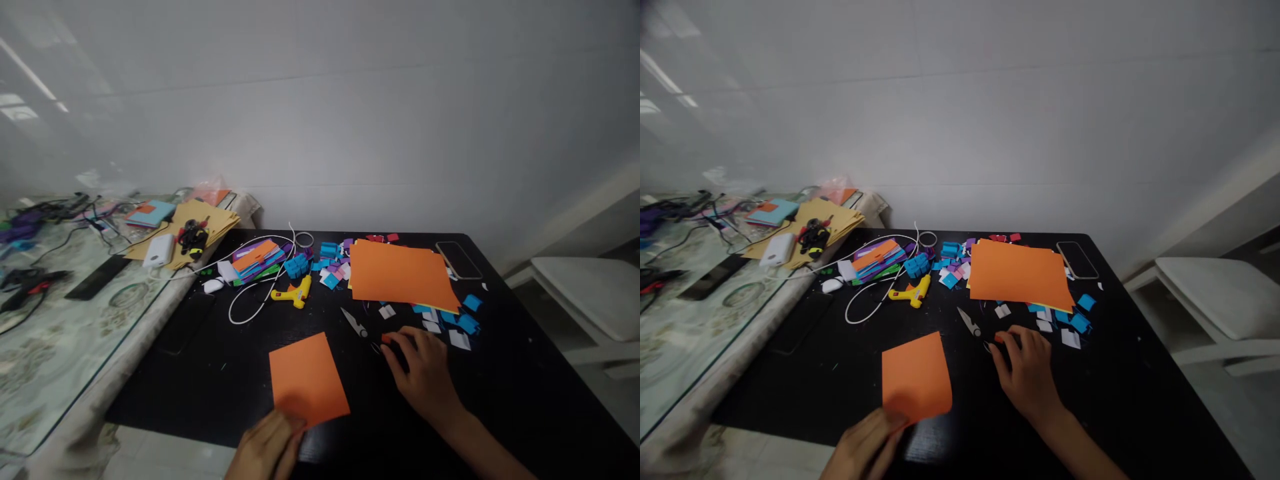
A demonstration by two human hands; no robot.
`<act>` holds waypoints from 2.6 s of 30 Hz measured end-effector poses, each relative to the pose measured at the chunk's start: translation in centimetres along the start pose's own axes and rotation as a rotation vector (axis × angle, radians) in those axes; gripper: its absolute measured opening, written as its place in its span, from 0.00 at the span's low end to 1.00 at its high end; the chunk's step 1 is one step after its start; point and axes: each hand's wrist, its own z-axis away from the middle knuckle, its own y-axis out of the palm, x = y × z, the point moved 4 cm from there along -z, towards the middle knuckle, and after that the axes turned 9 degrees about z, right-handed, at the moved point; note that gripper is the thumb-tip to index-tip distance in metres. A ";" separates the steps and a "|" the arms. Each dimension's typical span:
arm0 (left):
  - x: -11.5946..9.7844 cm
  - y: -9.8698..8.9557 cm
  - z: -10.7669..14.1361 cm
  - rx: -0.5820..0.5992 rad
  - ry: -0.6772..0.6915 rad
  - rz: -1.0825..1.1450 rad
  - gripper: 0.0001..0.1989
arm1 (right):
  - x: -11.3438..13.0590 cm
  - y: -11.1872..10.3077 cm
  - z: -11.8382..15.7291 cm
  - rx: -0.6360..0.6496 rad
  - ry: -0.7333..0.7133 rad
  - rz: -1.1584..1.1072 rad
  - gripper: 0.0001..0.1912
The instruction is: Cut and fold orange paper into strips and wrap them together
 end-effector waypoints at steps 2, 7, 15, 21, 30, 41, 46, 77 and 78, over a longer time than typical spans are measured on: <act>-0.8 -2.0 -1.6 -0.035 -0.057 0.057 0.14 | 0.5 -1.2 -1.4 -0.094 -0.040 -0.038 0.10; -2.8 -6.7 -5.7 -0.188 -0.031 0.105 0.13 | 2.3 -4.3 -5.4 -0.334 -0.149 -0.187 0.21; -5.5 -9.2 -13.4 -0.347 0.164 0.044 0.09 | 5.9 -6.7 -11.0 -0.509 -0.228 -0.619 0.26; -5.7 -8.0 -17.0 -0.313 0.213 0.089 0.12 | 4.0 -5.4 -10.9 -0.503 0.131 -0.836 0.19; -5.5 -7.0 -19.0 -0.222 0.177 0.373 0.17 | 1.4 -4.5 -11.4 -0.247 0.473 -1.022 0.07; -3.2 -6.1 -21.5 -0.071 0.045 0.830 0.25 | 1.2 -4.0 -12.3 -0.036 0.680 -1.367 0.12; -3.2 -5.3 -21.9 0.092 0.016 1.030 0.29 | 1.7 -3.8 -12.7 0.087 0.595 -1.275 0.11; -1.2 -4.6 -22.2 -0.019 -0.292 0.945 0.21 | 3.9 -5.1 -12.3 0.010 0.493 -1.009 0.17; -1.2 -4.6 -22.3 -0.017 -0.287 0.957 0.21 | 3.9 -5.1 -12.3 0.009 0.512 -1.009 0.18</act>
